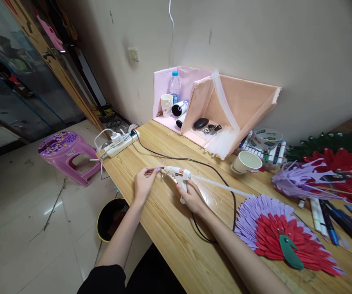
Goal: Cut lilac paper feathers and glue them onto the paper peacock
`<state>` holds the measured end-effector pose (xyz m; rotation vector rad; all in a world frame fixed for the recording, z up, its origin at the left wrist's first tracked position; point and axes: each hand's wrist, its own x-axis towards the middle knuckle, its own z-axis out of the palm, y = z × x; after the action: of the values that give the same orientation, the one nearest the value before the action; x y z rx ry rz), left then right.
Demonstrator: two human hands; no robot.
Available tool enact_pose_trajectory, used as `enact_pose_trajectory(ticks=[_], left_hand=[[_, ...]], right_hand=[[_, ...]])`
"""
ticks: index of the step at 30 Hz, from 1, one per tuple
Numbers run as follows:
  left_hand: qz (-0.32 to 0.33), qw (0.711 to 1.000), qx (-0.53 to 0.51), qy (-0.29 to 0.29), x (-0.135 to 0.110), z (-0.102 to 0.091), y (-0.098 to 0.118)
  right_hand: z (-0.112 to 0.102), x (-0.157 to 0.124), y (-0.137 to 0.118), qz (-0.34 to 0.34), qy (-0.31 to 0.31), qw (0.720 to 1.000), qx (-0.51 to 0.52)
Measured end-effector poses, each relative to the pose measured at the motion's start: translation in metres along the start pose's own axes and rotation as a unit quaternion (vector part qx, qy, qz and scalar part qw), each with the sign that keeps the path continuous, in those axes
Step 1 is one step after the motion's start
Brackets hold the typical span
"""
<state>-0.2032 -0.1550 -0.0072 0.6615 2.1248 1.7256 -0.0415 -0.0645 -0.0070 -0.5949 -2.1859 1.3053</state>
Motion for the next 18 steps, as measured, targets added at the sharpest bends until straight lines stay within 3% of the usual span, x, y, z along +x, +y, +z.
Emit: enact_pose_trajectory(ticks=[18], left_hand=[[-0.005,1.000,-0.013,0.001,0.0017,-0.0010,-0.0040]], right_hand=[[-0.0030,0.0010,-0.0040,0.021,-0.027,0.998,-0.046]])
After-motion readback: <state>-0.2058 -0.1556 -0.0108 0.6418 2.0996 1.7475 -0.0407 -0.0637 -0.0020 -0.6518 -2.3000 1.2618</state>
